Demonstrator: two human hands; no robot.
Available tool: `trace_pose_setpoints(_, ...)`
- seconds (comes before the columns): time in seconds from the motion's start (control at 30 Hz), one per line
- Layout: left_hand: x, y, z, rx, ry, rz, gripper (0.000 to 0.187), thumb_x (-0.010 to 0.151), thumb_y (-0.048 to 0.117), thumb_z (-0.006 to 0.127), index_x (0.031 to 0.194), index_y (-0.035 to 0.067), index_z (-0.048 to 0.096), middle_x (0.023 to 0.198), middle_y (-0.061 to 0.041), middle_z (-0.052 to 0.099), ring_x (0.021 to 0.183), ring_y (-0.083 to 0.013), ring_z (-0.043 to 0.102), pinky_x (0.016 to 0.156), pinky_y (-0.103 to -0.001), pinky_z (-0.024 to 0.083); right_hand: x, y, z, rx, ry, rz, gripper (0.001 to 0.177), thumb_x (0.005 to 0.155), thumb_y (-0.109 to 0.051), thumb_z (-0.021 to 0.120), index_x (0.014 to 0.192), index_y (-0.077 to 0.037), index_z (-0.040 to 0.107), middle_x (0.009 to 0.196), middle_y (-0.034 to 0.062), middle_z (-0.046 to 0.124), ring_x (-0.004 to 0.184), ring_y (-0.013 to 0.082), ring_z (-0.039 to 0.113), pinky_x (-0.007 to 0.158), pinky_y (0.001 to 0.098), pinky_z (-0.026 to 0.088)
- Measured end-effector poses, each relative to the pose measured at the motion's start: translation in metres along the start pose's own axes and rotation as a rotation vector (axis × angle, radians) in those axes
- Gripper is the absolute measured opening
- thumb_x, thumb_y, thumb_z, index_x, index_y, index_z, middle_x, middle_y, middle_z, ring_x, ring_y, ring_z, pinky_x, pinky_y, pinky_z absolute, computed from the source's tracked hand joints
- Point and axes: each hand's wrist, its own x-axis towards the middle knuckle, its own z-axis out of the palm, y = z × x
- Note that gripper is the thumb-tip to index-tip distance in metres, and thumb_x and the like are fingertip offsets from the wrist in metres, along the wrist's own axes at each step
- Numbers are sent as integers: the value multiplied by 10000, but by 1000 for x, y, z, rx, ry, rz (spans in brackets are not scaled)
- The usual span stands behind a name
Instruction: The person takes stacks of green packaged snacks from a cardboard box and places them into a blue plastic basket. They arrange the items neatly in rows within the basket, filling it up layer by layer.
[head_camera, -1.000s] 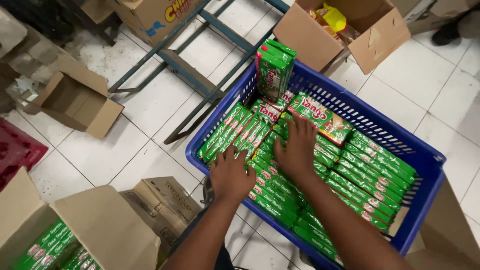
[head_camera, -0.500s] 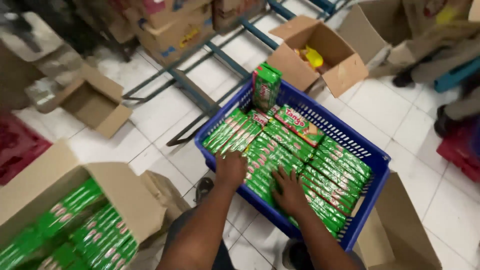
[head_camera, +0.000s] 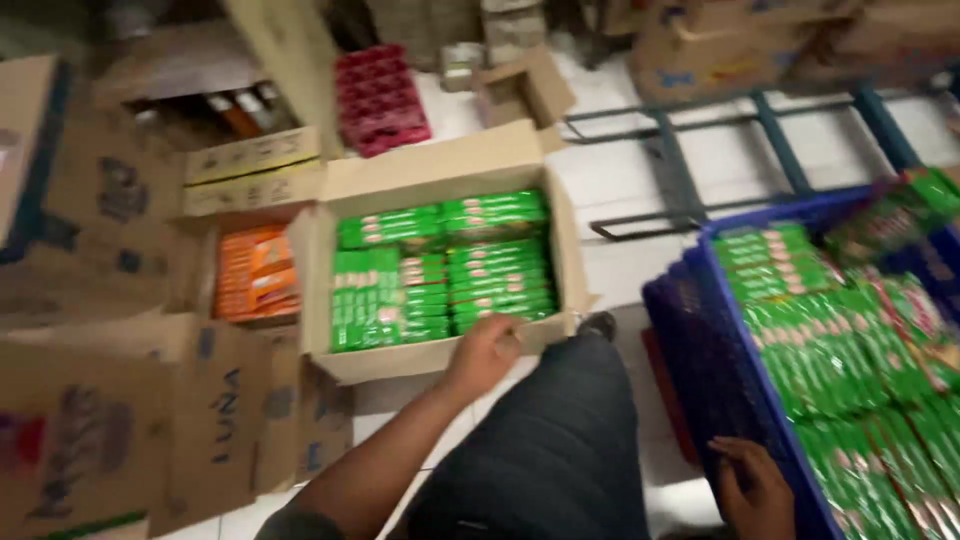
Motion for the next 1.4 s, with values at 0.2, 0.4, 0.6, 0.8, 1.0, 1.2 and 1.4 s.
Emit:
trace_pose_setpoints(0.2, 6, -104, -115, 624, 316, -277, 455, 891, 256, 777, 1313, 86, 773, 1178, -186, 737, 1031, -473, 712, 876, -617, 566, 55, -121, 35, 98, -462, -16, 291, 1036, -102, 699, 1226, -176, 906, 1219, 6, 896, 1169, 136, 844, 1070, 284, 570)
trace_pose_setpoints(0.4, 26, -105, -137, 623, -249, -1239, 1348, 897, 735, 859, 1835, 141, 95, 1890, -247, -46, 1715, -522, 73, 1331, -665, 263, 80, -177, 44, 161, -616, -113, 314, 1060, -105, 672, 1264, -169, 902, 1223, 13, 878, 1135, 124, 841, 991, 263, 565)
trace_pose_setpoints(0.6, 22, -134, -97, 993, -374, -925, 856, 896, 305, 841, 1642, 26, 527, 1737, -126, 255, 1469, -360, 384, 1245, -484, 325, 79, -191, 50, 190, -568, -139, 307, 1046, -133, 704, 1273, -155, 910, 1224, 34, 899, 1168, 146, 848, 1050, 285, 576)
trace_pose_setpoints(0.8, 21, -187, -70, 891, -373, -1041, 1184, 963, 215, 827, 1799, -93, 47, 1859, -341, 115, 1362, -536, 659, 962, -526, 656, 65, -180, 53, 175, -598, -10, 316, 1058, -173, 689, 1265, -145, 926, 1272, 44, 905, 1235, 159, 838, 1087, 320, 587)
trace_pose_setpoints(1.0, 30, -79, -133, 512, -212, -1060, 1154, 994, 329, 856, 1845, 175, 92, 1677, -293, 350, 1145, -523, 764, 895, -591, 671, 50, -168, 45, 184, -571, 21, 313, 1063, -193, 687, 1265, -158, 924, 1283, 38, 889, 1225, 147, 836, 1008, 295, 588)
trace_pose_setpoints(1.2, 21, -27, -158, -103, 159, -964, 793, 986, 477, 607, 1768, 394, 504, 1135, -40, 775, 763, -183, 605, 696, -387, 458, 39, -166, 24, 248, -462, 61, 303, 1042, -148, 718, 1240, -110, 943, 1262, 74, 921, 1244, 180, 835, 1096, 318, 575)
trace_pose_setpoints(1.4, 4, 6, -133, -635, 72, -595, 788, 984, 61, 598, 1737, 279, 518, 1734, 52, 572, 1329, -62, 594, 1018, -227, 497, 34, -146, 12, 411, -387, 151, 293, 1066, -109, 678, 1247, -49, 901, 1270, 134, 910, 1221, 234, 859, 1104, 365, 636)
